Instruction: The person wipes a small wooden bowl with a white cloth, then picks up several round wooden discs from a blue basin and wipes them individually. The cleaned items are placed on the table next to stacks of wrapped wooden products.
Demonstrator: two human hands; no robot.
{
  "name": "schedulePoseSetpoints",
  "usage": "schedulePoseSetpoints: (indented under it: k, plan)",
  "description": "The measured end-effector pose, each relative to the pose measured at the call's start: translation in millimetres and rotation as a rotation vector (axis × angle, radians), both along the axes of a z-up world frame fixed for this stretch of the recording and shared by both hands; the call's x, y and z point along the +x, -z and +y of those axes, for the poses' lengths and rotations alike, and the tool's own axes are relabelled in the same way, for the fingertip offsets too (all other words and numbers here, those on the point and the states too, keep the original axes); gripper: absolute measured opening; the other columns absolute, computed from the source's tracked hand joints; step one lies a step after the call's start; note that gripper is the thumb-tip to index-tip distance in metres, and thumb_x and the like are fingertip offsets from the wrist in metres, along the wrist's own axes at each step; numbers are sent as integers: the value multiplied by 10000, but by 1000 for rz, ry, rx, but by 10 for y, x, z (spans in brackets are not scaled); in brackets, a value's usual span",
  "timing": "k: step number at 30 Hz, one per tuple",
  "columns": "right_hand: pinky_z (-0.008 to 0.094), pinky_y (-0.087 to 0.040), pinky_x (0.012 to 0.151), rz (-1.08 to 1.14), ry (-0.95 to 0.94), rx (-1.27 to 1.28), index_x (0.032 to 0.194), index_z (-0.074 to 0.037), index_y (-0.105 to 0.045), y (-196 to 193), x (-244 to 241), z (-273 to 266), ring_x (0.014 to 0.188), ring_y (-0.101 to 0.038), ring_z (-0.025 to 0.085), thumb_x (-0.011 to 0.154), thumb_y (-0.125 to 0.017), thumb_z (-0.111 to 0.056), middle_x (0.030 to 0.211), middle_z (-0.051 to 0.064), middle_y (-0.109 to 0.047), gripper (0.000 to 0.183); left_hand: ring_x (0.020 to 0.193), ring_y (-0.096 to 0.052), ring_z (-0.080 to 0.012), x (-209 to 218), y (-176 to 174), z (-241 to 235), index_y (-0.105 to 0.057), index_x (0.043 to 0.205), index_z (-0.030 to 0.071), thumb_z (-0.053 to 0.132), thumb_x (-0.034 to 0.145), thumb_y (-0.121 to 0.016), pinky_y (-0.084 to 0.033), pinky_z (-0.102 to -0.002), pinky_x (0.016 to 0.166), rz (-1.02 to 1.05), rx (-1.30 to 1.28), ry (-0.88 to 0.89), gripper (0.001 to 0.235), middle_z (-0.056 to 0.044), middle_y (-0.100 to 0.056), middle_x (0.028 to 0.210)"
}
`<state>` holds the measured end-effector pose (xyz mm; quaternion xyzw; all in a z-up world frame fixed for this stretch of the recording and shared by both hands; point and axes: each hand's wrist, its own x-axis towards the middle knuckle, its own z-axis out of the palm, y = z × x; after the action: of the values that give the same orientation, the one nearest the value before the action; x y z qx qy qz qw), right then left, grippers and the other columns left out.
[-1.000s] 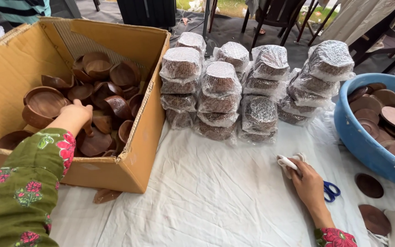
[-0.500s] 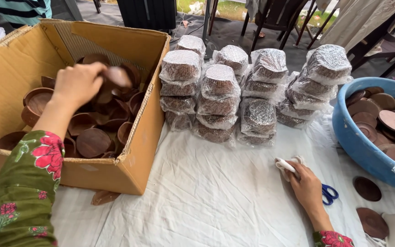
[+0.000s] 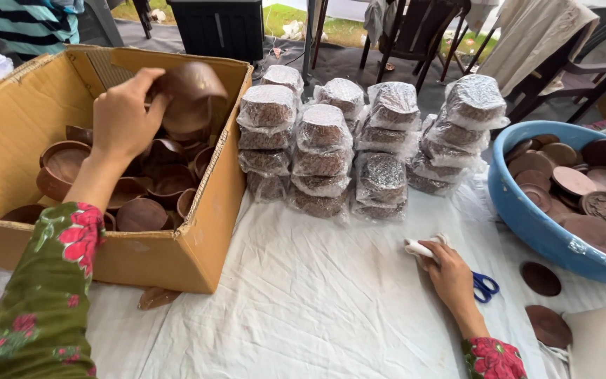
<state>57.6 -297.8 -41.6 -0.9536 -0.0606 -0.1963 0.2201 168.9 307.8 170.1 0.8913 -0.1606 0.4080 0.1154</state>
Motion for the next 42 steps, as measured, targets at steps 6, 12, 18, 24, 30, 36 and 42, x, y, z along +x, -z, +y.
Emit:
schedulePoseSetpoints:
  k: [6, 12, 18, 24, 30, 36, 42]
  plan:
    - [433, -541, 802, 19, 16, -19, 1175, -211, -726, -27, 12, 17, 948, -685, 312, 836, -691, -123, 1055, 72, -736, 352, 766, -747, -164, -685, -358, -1197, -673, 1318, 42, -67, 952, -607, -575, -244, 581, 19, -234, 385, 388, -125, -752, 1117]
    - [454, -536, 808, -22, -41, -42, 1207, -210, -721, 19, 13, -48, 951, -682, 340, 841, -667, -93, 1047, 104, -729, 388, 951, -738, -171, -1041, 804, -2634, -684, 1289, 131, 173, 983, -684, -626, -298, 750, 1054, -615, 729, 309, -56, -769, 1109]
    - [449, -535, 785, -48, -32, 37, 1188, -195, -738, -82, -48, -18, 933, -693, 364, 895, -653, -85, 1046, 126, -743, 324, 1117, -695, -230, -795, 2292, -3388, -719, 1304, 52, 56, 920, -732, -562, -360, 988, 971, -579, 1128, 384, -85, -767, 1201]
    - [310, -546, 764, -40, -38, 515, 1209, -60, -714, -26, 5, -43, 836, -710, 166, 963, -662, -114, 940, 131, -774, 256, 1104, -701, -168, -755, 2487, -3367, -701, 1291, 86, 60, 917, -694, -569, -330, 961, 962, -858, 890, 375, -37, -743, 1200]
    - [332, -558, 790, 21, -162, 714, 1258, -67, -697, -244, -288, 335, 900, -705, 140, 977, -563, -39, 1108, 84, -793, 312, 1083, -745, -206, -722, 2596, -3318, -703, 1291, 84, 52, 921, -720, -578, -337, 947, 888, -779, 778, 372, -93, -782, 1174]
    - [510, -323, 1230, -210, -607, 88, 1172, -79, -703, -614, -567, 1084, 1387, -535, 296, 813, -671, 29, 1349, 81, -690, 375, 1018, -758, -270, -656, 2809, -3314, -625, 1326, 94, 18, 768, -747, -605, -372, 881, 756, -622, 697, 576, -143, -744, 1134]
    - [456, -381, 1195, -61, -607, 529, 1166, -2, -696, -157, -204, 305, 1433, -524, 303, 889, -645, 19, 1379, 137, -684, 283, 961, -768, -265, -913, 2344, -3385, -689, 1110, 65, 111, 862, -772, -598, -371, 823, 749, -584, 637, 265, -132, -765, 1053]
